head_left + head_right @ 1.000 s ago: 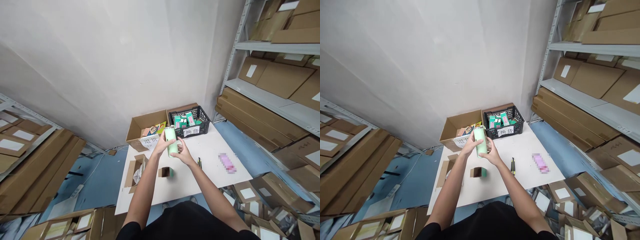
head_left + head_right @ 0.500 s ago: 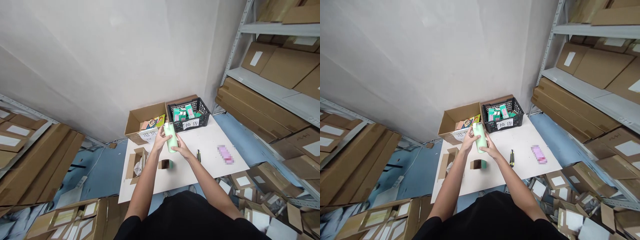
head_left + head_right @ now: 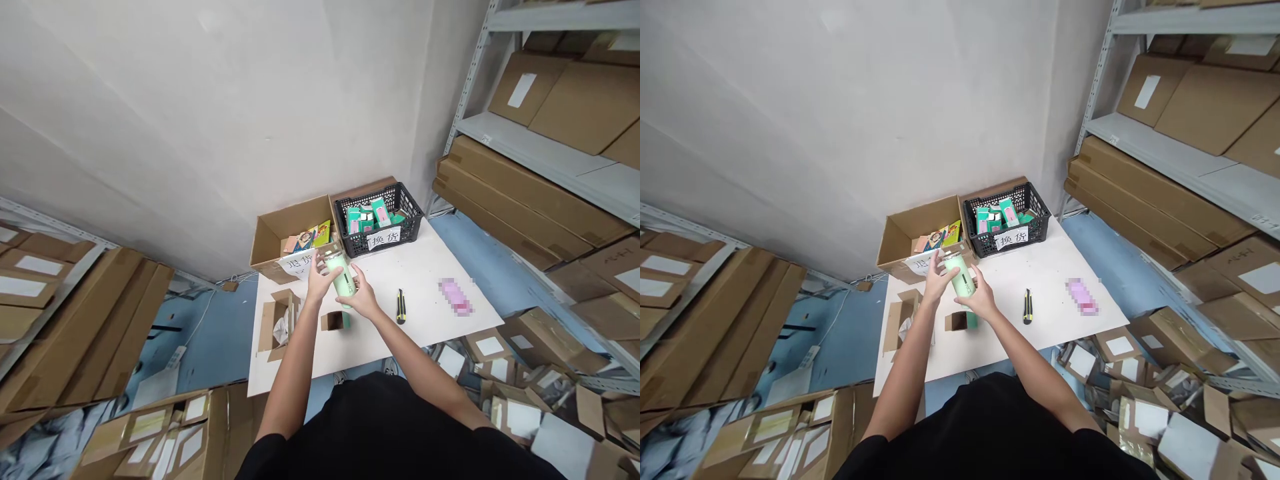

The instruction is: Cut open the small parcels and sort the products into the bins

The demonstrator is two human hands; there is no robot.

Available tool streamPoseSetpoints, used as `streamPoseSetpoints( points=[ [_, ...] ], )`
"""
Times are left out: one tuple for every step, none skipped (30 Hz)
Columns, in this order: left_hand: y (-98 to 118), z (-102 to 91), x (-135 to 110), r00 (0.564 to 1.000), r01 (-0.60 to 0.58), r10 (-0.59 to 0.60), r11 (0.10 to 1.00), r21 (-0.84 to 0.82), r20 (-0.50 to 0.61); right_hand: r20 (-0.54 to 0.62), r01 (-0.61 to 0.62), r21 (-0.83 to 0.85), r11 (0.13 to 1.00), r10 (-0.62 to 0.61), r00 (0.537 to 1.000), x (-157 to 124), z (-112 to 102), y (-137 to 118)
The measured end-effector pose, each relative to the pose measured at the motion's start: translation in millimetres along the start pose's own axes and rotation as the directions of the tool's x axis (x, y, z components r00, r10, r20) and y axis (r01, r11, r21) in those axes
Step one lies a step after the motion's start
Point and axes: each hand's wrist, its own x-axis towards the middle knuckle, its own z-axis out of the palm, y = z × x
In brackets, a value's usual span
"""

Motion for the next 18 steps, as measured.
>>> streamPoseSetpoints(
  points=[
    [-0.1,-1.0,0.2,0.999,-0.022,0.024,0.998,0.061,-0.029,-0.012,0.000,-0.019,1.000,0.000,1.000,-1.8,2.2,3.8],
    [-0.5,-2.9,0.3,0.999,-0.037,0.042,0.993,0.114,-0.035,0.001,-0.005,-0.020,1.000,0.005,1.000,-3.4,4.1,8.9],
    [-1.3,-6.1,-0.2,0.998,-0.047,0.053,0.987,0.154,-0.034,0.037,-0.015,-0.002,1.000,0.015,0.999,-4.8,5.2,15.8],
    [-2.7,-10.7,-1.2,0.998,-0.053,0.060,0.982,0.183,-0.035,0.089,-0.036,0.036,0.999,0.032,0.995,-6.1,5.5,24.5],
    [-5.0,-16.9,-3.0,0.997,-0.054,0.063,0.978,0.202,-0.042,0.147,-0.071,0.088,0.994,0.057,0.988,-7.3,4.7,35.1],
    [-8.2,-24.4,-5.9,0.996,-0.050,0.063,0.976,0.213,-0.055,0.194,-0.120,0.141,0.983,0.092,0.977,-8.7,3.1,47.6],
    [-12.3,-32.9,-9.7,0.996,-0.042,0.059,0.975,0.220,-0.070,0.220,-0.179,0.185,0.966,0.137,0.966,-10.4,0.9,61.5],
    [-17.4,-42.0,-14.6,0.995,-0.028,0.047,0.975,0.222,-0.084,0.222,-0.241,0.212,0.947,0.193,0.956,-12.6,-1.5,76.5],
    [-23.4,-51.1,-20.2,0.995,-0.008,0.029,0.976,0.219,-0.093,0.200,-0.300,0.214,0.930,0.259,0.945,-15.4,-3.5,92.0],
    [-30.2,-59.6,-26.4,0.995,0.013,0.008,0.976,0.216,-0.097,0.165,-0.352,0.198,0.915,0.323,0.932,-18.7,-4.8,107.4],
    [-37.8,-67.2,-32.9,0.995,0.034,-0.013,0.976,0.214,-0.100,0.132,-0.399,0.172,0.901,0.380,0.916,-22.3,-5.0,122.2],
    [-45.9,-73.5,-39.3,0.994,0.052,-0.030,0.975,0.215,-0.101,0.106,-0.438,0.141,0.888,0.427,0.898,-26.0,-4.1,135.9],
    [-54.5,-78.7,-45.5,0.994,0.063,-0.042,0.973,0.223,-0.100,0.092,-0.468,0.116,0.876,0.460,0.883,-29.5,-2.2,147.9],
    [-63.3,-82.7,-51.3,0.994,0.068,-0.046,0.969,0.238,-0.099,0.089,-0.486,0.103,0.868,0.479,0.873,-32.6,0.4,157.9],
    [-72.3,-85.9,-56.4,0.994,0.067,-0.043,0.964,0.256,-0.099,0.094,-0.494,0.101,0.864,0.486,0.869,-34.9,3.3,165.9],
    [-81.5,-88.4,-60.8,0.994,0.060,-0.034,0.959,0.276,-0.101,0.103,-0.499,0.105,0.860,0.489,0.866,-36.4,5.9,171.8],
    [-90.6,-90.5,-64.4,0.995,0.050,-0.022,0.955,0.293,-0.099,0.108,-0.506,0.107,0.856,0.496,0.862,-36.9,8.1,175.7],
    [-99.8,-92.3,-67.4,0.996,0.039,-0.010,0.950,0.310,-0.094,0.106,-0.521,0.096,0.848,0.512,0.853,-36.6,9.7,178.0]
  ],
)
